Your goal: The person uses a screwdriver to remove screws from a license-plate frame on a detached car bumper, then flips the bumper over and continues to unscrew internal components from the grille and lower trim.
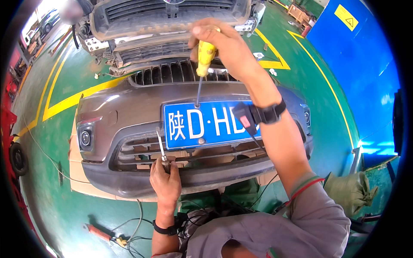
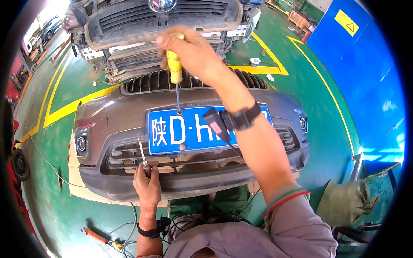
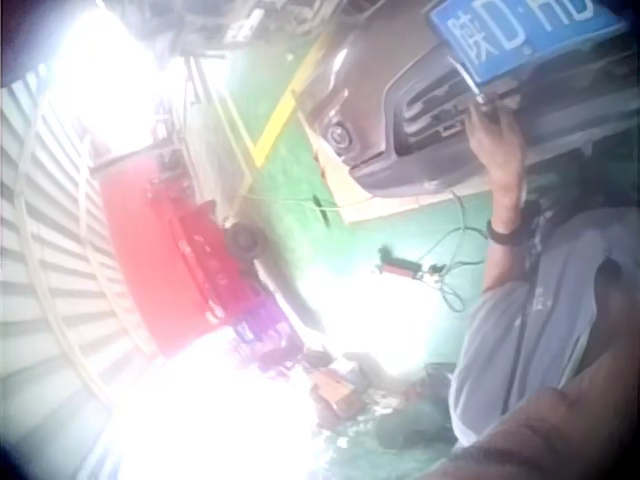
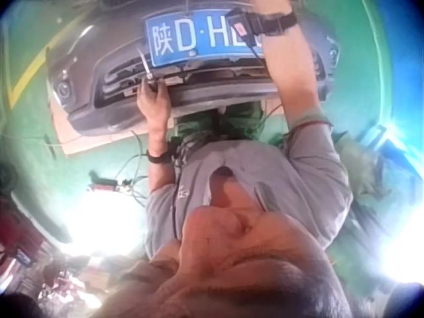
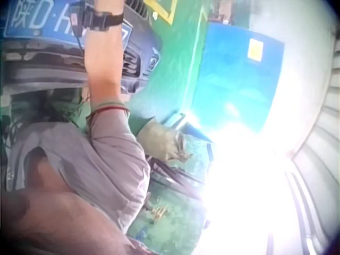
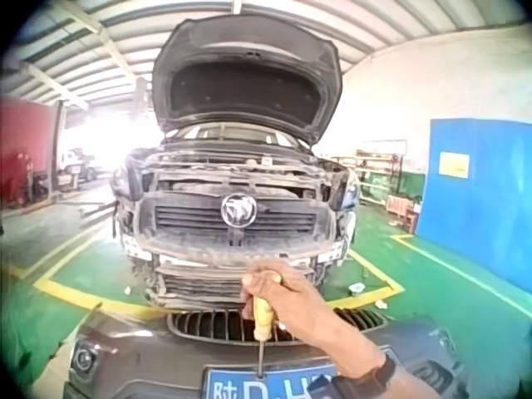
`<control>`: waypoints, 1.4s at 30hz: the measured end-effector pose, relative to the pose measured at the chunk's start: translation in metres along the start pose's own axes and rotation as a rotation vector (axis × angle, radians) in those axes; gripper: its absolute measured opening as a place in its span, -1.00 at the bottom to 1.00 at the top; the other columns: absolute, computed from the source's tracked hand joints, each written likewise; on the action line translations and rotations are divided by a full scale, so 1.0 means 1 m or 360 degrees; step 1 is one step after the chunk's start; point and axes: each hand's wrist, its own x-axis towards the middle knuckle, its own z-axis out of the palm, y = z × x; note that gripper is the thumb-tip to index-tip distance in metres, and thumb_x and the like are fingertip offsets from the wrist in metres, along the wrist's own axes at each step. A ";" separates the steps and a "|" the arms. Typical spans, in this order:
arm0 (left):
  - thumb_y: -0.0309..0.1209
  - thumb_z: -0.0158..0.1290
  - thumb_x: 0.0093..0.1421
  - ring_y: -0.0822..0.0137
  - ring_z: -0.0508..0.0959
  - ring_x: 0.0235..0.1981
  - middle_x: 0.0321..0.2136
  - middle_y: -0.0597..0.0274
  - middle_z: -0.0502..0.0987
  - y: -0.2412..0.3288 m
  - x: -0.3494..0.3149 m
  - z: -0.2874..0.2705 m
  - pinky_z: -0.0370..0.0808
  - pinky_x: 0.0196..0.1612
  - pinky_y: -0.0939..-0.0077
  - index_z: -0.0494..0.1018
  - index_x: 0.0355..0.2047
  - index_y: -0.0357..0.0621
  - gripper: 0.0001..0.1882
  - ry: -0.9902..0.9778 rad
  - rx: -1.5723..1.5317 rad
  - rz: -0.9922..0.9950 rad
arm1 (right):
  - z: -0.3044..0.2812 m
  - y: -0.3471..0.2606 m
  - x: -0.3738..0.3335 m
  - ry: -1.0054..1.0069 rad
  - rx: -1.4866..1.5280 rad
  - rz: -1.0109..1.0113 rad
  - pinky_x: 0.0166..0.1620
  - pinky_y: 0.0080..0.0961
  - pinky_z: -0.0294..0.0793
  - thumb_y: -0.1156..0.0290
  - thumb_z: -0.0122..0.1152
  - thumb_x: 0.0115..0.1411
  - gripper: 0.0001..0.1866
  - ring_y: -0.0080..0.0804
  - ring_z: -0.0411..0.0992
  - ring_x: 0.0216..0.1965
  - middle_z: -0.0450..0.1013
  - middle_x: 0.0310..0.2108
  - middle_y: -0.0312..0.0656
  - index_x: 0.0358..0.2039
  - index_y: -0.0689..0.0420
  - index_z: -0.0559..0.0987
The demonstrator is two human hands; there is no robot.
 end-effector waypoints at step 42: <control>-0.39 0.11 0.19 -0.11 0.51 -0.35 -0.45 -0.03 0.52 0.002 0.002 0.000 0.42 -0.25 0.08 0.52 -0.34 -0.19 -0.87 0.0045 0.0091 0.0018 | 0.010 -0.002 -0.009 -0.0080 0.0084 -0.0112 -0.31 -0.49 0.45 0.25 0.04 0.41 -0.76 -0.50 0.42 -0.45 0.44 -0.44 -0.27 -0.19 0.18 0.49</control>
